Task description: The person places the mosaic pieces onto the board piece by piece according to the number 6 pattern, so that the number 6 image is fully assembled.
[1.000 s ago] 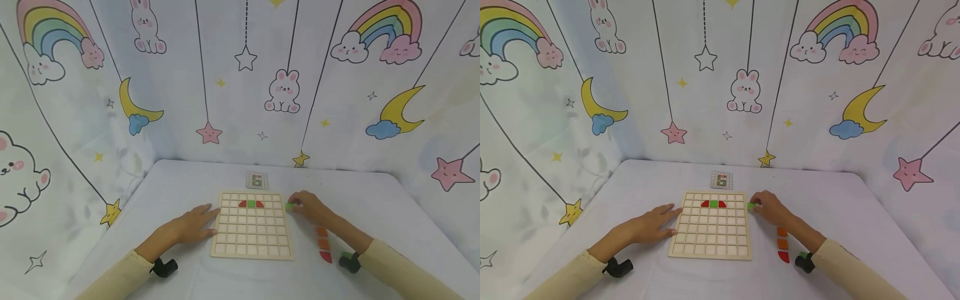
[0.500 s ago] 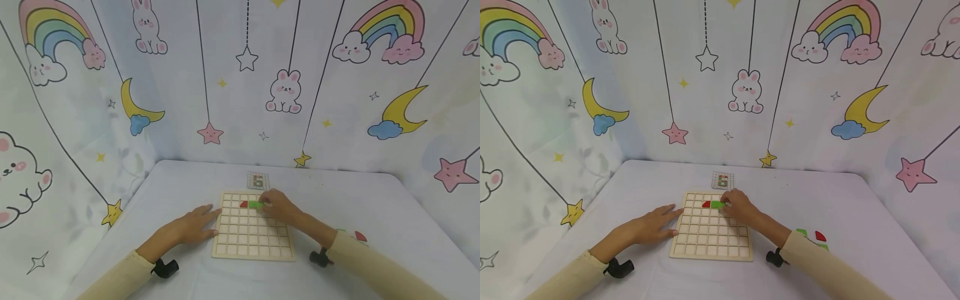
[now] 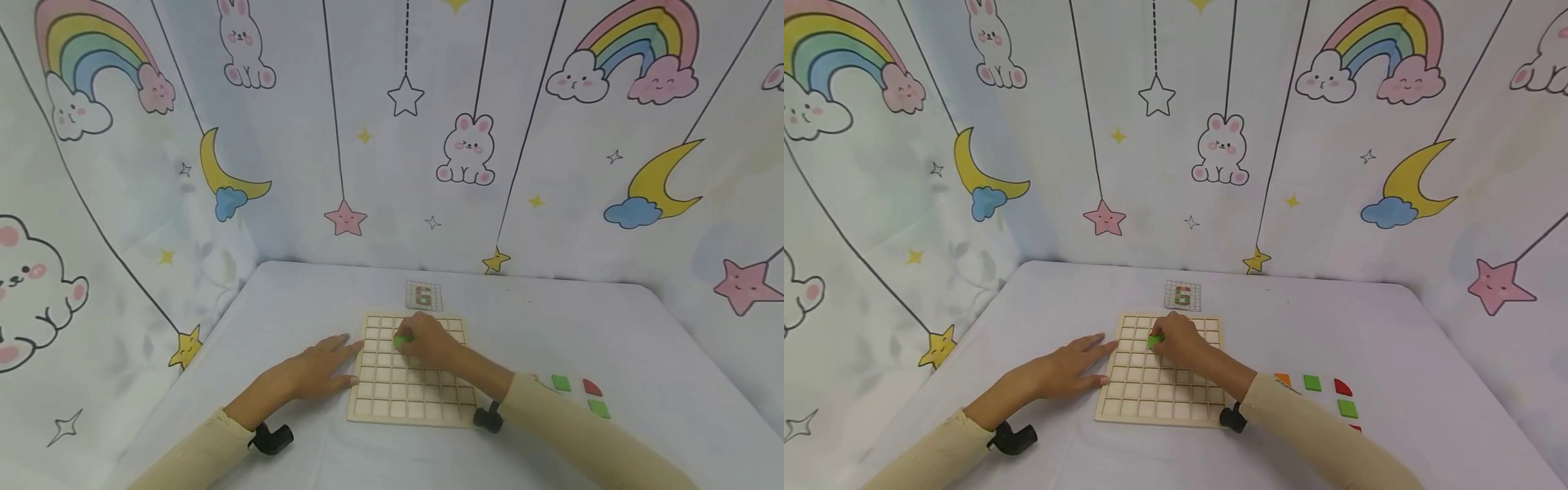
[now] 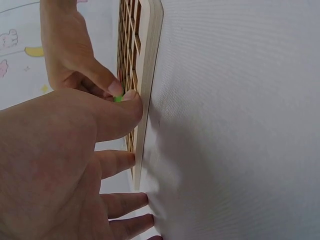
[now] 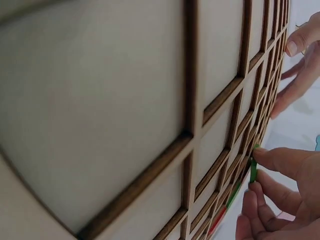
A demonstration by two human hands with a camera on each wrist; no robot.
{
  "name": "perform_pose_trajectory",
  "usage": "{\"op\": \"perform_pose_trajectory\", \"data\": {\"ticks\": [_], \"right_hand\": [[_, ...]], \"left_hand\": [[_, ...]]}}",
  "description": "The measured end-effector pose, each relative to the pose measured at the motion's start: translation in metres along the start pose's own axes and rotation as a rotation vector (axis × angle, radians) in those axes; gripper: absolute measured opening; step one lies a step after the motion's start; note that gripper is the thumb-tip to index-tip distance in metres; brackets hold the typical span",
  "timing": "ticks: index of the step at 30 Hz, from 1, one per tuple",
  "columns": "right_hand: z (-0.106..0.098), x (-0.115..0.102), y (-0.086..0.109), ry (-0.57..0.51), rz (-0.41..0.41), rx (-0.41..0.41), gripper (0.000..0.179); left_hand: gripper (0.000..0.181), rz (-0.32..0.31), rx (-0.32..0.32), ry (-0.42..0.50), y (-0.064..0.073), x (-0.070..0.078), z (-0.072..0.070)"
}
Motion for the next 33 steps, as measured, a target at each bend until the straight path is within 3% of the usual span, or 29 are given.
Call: {"op": "perform_pose_trajectory", "data": {"ticks": [13, 21, 27, 33], "right_hand": [[0.004, -0.004, 0.003, -0.015, 0.05, -0.022, 0.018], [0.002, -0.003, 0.006, 0.007, 0.009, -0.015, 0.011], [0.001, 0.0, 0.007, 0.019, 0.038, -0.03, 0.007], [-0.004, 0.007, 0.017, 0.062, -0.011, -0.029, 0.014]], "left_hand": [[0.072, -0.012, -0.002, -0.009, 0.0, 0.003, -0.001], [0.072, -0.018, -0.003, 0.004, 0.0, 0.003, 0.0], [0.072, -0.017, 0.0, 0.005, 0.0, 0.004, 0.0], [0.072, -0.021, -0.004, 0.0, -0.001, 0.004, -0.001]]}}
Point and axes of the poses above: each hand's wrist, its own y-axis away from the middle knuckle, its own z-axis out of the palm, x = y × z, the point moved 1 cm from there along -y, towards the middle knuckle, and after that the axes turned 2 degrees about -z, right-handed, at the moved point
